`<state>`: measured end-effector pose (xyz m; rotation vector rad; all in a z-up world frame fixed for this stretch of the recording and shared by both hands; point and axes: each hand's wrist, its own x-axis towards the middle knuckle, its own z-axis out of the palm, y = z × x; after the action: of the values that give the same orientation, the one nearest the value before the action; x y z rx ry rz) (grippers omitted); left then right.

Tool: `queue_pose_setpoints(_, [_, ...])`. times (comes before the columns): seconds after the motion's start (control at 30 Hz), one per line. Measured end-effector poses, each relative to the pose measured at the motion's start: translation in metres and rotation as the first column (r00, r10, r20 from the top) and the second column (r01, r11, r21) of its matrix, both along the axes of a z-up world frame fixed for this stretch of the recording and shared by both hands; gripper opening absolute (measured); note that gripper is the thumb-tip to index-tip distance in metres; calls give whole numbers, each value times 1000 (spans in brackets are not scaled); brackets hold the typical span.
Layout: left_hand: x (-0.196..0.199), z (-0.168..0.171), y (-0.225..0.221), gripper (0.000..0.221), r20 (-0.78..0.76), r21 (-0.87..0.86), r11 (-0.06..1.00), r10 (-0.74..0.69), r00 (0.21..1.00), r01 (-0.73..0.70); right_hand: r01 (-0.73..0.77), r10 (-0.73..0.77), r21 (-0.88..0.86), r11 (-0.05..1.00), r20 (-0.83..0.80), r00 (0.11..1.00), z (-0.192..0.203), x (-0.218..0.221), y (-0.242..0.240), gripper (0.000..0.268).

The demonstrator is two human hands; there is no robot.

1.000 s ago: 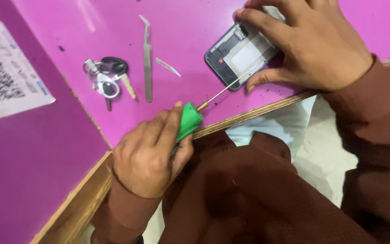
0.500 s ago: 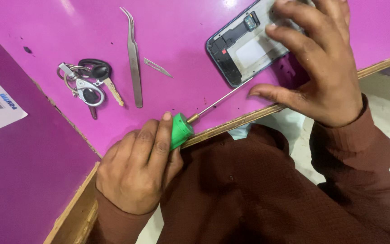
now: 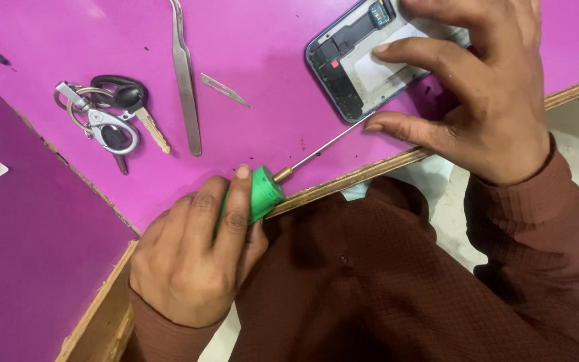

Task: The person uses a green electric screwdriver to remove screws from the back of a disassembled smartphone. They systematically unscrew multiple fasteners around the device's frame and battery area, then place the screwdriver down.

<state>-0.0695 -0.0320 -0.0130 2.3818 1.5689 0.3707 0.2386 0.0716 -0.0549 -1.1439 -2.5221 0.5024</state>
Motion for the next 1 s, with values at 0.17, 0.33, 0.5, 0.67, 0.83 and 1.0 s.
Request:
queue_pose_setpoints(0.17, [2,1,3,44,-7,28,1000,11,1000,-11,-19,18,47,999,24,1000,-3,2,0,60])
queue_pose_setpoints(0.33, [1,1,4,44,7,-8,1000,6,1000,-6,-15,5,117,993,83,997,-6,5,-7,62])
queue_pose_setpoints(0.5, [2,2,4,44,3,-7,1000,8,1000,-8,1,-12,122,993,84,996,-6,3,-9,65])
queue_pose_setpoints(0.67, [1,0,1,43,-43,1,1000,11,999,-11,26,-39,118,993,104,994,-5,-3,-12,71])
queue_pose_setpoints(0.83, [0,0,3,47,-37,-20,1000,0,999,0,24,-44,139,990,138,989,-7,-2,-13,71])
queue_pose_setpoints(1.0, [-1,-2,2,51,-32,-16,1000,-12,999,12,33,-56,147,989,156,986,-7,-2,-14,71])
